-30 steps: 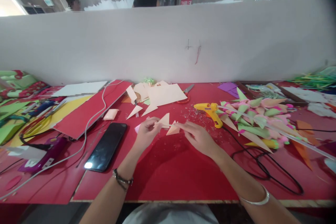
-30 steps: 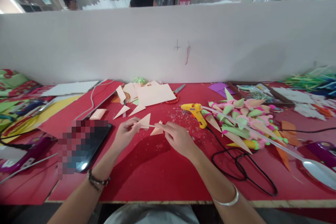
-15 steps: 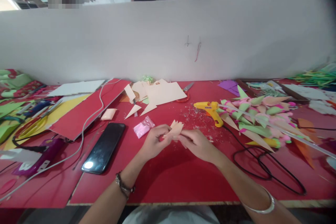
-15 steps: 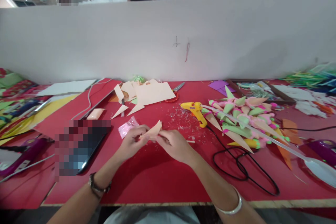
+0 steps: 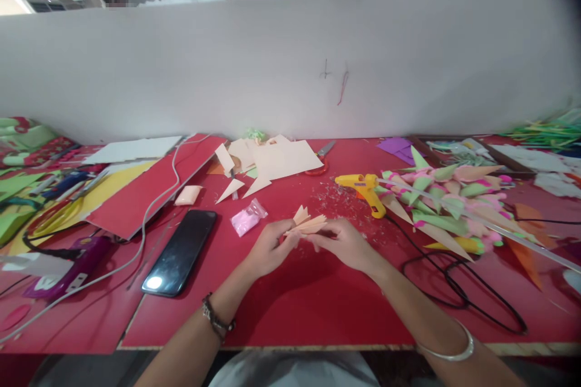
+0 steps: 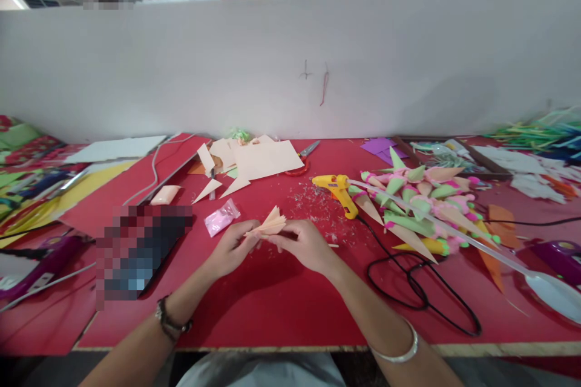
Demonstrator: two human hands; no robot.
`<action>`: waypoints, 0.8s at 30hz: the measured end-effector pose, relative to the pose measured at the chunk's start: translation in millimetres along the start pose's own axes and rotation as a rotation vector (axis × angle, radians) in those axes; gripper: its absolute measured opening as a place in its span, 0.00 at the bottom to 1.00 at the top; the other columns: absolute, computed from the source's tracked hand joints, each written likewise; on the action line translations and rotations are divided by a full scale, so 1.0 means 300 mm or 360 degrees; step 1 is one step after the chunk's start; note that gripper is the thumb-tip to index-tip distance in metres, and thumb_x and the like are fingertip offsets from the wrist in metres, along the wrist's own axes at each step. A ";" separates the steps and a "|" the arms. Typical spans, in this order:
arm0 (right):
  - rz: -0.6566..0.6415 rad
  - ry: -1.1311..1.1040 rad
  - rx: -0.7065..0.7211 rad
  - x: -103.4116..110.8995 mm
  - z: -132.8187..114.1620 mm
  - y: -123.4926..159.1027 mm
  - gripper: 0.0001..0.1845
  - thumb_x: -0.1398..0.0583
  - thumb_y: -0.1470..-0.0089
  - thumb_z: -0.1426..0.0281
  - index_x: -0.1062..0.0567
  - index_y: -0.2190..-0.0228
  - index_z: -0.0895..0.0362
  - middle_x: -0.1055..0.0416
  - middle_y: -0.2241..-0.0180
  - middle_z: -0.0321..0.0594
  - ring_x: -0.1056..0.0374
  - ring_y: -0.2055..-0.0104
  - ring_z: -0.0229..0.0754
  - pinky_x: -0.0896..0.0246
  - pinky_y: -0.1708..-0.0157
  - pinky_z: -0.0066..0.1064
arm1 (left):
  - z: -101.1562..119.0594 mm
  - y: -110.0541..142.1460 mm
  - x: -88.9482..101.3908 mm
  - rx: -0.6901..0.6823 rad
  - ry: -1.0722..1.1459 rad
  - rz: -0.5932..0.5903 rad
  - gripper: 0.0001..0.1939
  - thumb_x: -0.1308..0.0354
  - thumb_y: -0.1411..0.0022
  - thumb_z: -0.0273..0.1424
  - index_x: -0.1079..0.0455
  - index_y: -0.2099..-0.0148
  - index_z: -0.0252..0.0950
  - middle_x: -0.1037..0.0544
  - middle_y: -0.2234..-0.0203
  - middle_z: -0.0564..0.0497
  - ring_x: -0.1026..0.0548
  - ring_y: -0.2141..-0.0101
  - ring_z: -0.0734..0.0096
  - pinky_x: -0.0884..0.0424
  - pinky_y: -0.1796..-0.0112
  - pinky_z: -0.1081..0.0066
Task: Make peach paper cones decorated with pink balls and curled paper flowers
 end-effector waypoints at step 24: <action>-0.0178 0.0296 0.0134 -0.016 -0.016 -0.001 0.16 0.51 0.43 0.68 0.26 0.62 0.59 0.37 0.85 0.32 0.37 0.76 0.35 0.43 0.68 0.25 | -0.014 0.012 -0.023 0.0041 0.0111 -0.0020 0.21 0.67 0.36 0.38 0.43 0.76 0.34 0.42 0.83 0.56 0.44 0.80 0.78 0.45 0.76 0.75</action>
Point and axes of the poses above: each hand's wrist, its own y-axis away from the middle knuckle, its own x-axis out of the back of the hand, z = x × y, the point moved 5 cm from there along -y, towards the middle knuckle
